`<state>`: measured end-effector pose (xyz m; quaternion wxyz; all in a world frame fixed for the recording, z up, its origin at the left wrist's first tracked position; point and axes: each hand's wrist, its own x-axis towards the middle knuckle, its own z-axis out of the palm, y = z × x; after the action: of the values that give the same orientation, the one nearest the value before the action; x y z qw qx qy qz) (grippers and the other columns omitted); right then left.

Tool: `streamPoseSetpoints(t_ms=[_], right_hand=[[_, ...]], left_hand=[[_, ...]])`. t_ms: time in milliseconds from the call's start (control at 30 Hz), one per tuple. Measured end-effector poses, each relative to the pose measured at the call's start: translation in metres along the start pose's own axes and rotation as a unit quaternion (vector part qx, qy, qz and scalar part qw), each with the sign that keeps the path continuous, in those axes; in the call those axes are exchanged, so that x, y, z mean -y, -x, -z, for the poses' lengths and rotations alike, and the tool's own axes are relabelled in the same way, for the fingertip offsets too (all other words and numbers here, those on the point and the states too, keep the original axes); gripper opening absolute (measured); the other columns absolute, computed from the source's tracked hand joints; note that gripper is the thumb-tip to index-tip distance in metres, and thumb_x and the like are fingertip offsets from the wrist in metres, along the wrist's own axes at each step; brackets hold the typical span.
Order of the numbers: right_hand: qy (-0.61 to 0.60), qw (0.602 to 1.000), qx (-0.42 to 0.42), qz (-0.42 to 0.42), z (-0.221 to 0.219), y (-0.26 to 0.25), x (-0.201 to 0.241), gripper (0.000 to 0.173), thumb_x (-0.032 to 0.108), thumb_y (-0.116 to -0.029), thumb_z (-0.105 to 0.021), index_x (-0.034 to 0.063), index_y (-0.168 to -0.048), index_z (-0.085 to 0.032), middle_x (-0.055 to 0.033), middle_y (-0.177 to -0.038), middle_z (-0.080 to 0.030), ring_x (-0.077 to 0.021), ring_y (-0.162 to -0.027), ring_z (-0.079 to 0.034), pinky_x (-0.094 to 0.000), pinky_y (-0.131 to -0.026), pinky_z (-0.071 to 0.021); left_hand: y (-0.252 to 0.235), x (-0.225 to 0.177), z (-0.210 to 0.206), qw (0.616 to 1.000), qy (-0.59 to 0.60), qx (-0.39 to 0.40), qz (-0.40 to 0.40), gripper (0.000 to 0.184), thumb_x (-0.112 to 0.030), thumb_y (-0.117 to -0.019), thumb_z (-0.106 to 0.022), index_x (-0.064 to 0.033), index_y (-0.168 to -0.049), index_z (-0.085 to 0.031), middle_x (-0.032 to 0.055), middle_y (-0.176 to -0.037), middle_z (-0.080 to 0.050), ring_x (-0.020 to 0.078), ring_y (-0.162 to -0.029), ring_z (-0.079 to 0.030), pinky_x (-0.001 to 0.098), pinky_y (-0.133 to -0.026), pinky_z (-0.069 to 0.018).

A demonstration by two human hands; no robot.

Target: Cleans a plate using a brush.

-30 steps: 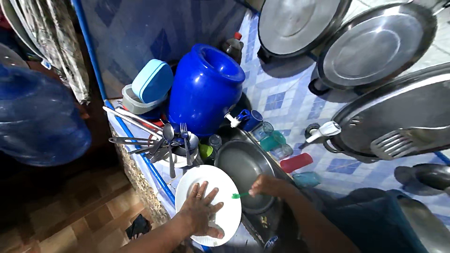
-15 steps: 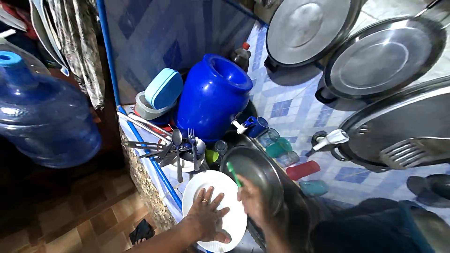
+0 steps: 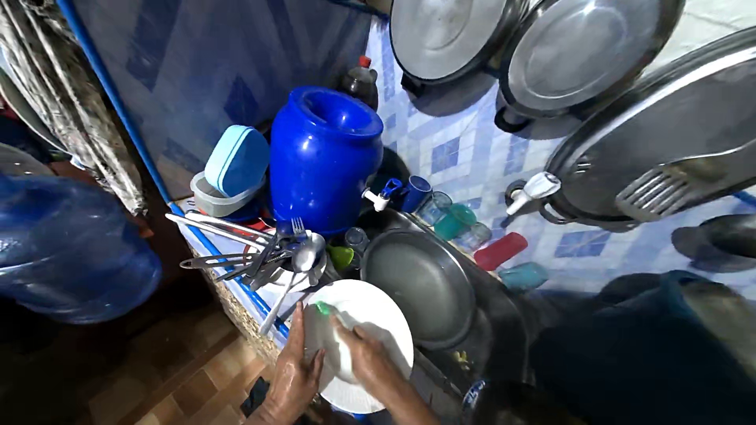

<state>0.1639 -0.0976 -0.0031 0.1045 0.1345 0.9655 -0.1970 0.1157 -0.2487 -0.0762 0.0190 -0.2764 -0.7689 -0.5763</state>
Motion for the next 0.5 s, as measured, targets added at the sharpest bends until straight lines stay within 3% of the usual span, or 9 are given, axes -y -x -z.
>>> streamPoseSetpoints(t_ms=[67,133,200,233,267,300,400,467,500], right_hand=[[0.056,0.996,-0.036,-0.053,0.01,-0.011,-0.017,0.062,-0.002,-0.0996,-0.045,0.0188,-0.158,-0.043,-0.0257,-0.133,-0.064,-0.0439,-0.106,-0.069,-0.057,-0.089,-0.0559],[0.087,0.991,-0.058,-0.089,0.016,-0.018,-0.023,0.061,-0.001,-0.1009,-0.043,0.0186,-0.159,-0.041,-0.0246,-0.134,-0.063,-0.042,-0.104,-0.071,-0.0535,-0.088,-0.0569],[0.09,0.989,-0.038,-0.107,0.016,-0.018,-0.018,0.064,0.0,-0.1019,-0.042,0.0215,-0.161,-0.036,-0.0229,-0.142,-0.059,-0.0408,-0.104,-0.07,-0.053,-0.09,-0.0563],[0.09,0.989,-0.051,-0.101,0.012,-0.018,-0.019,0.063,0.0,-0.1018,-0.042,0.0217,-0.161,-0.037,-0.0227,-0.14,-0.06,-0.0408,-0.101,-0.071,-0.0533,-0.087,-0.0569],[0.091,0.989,-0.073,-0.09,0.009,-0.018,-0.021,0.062,0.0,-0.1014,-0.042,0.0212,-0.16,-0.04,-0.0231,-0.137,-0.062,-0.0411,-0.098,-0.072,-0.0538,-0.085,-0.0573],[0.092,0.988,-0.099,-0.076,0.005,-0.019,-0.024,0.061,-0.001,-0.1009,-0.043,0.0197,-0.158,-0.043,-0.0239,-0.131,-0.065,-0.0414,-0.093,-0.072,-0.0544,-0.081,-0.0579],[0.078,0.987,-0.134,-0.049,-0.003,-0.018,-0.023,0.059,-0.004,-0.0991,-0.045,0.0142,-0.155,-0.048,-0.0259,-0.118,-0.07,-0.0426,-0.089,-0.073,-0.0549,-0.077,-0.0588],[0.049,0.995,-0.08,-0.041,-0.007,-0.009,-0.01,0.061,-0.005,-0.0986,-0.045,0.0142,-0.156,-0.046,-0.0257,-0.122,-0.068,-0.0423,-0.097,-0.071,-0.0545,-0.085,-0.0572],[0.032,0.998,-0.055,-0.014,-0.013,-0.003,-0.004,0.061,-0.005,-0.0976,-0.046,0.014,-0.156,-0.046,-0.0269,-0.121,-0.067,-0.0428,-0.095,-0.071,-0.0553,-0.083,-0.0578]], left_hand=[[0.001,-0.002,0.001,1.0,0.001,0.016,0.013,0.08,-0.004,-0.0878,-0.067,0.0169,-0.153,-0.026,0.0334,-0.158,-0.034,0.0378,-0.145,-0.043,0.0391,-0.119,-0.0365],[-0.003,0.005,0.005,0.999,-0.029,0.017,-0.027,0.064,-0.012,-0.09,-0.067,0.0153,-0.144,-0.046,0.0309,-0.151,-0.046,0.0381,-0.138,-0.052,0.0419,-0.113,-0.0442],[-0.013,0.023,0.019,0.992,-0.091,-0.02,-0.089,0.035,-0.017,-0.0964,-0.06,0.0068,-0.12,-0.07,0.0216,-0.124,-0.07,0.0294,-0.105,-0.073,0.0394,-0.087,-0.0607],[-0.021,0.034,0.026,0.989,-0.105,-0.048,-0.095,0.025,-0.016,-0.0962,-0.06,0.0037,-0.105,-0.072,0.0159,-0.102,-0.074,0.0234,-0.084,-0.074,0.0365,-0.074,-0.0623],[-0.03,0.044,0.033,0.99,-0.108,-0.061,-0.064,0.021,-0.015,-0.096,-0.061,0.0035,-0.098,-0.07,0.0123,-0.086,-0.072,0.0202,-0.071,-0.071,0.036,-0.066,-0.0605],[-0.036,0.054,0.038,0.993,-0.102,-0.053,-0.019,0.021,-0.016,-0.0965,-0.062,0.0045,-0.098,-0.067,0.0116,-0.08,-0.069,0.0201,-0.067,-0.068,0.0378,-0.064,-0.0588],[-0.04,0.068,0.039,0.995,-0.084,-0.045,0.012,0.018,-0.015,-0.0922,-0.066,0.0029,-0.091,-0.067,0.0099,-0.075,-0.066,0.0185,-0.063,-0.065,0.0366,-0.063,-0.0581],[-0.036,0.056,0.039,0.998,-0.021,-0.026,0.062,0.018,-0.016,-0.0947,-0.064,0.0015,-0.092,-0.067,0.0071,-0.076,-0.066,0.0124,-0.064,-0.063,0.0298,-0.064,-0.0561],[-0.035,0.044,0.042,0.993,0.013,0.008,0.113,0.022,-0.02,-0.0978,-0.063,0.0007,-0.095,-0.068,0.0053,-0.077,-0.066,0.0097,-0.064,-0.062,0.0276,-0.063,-0.0545]])
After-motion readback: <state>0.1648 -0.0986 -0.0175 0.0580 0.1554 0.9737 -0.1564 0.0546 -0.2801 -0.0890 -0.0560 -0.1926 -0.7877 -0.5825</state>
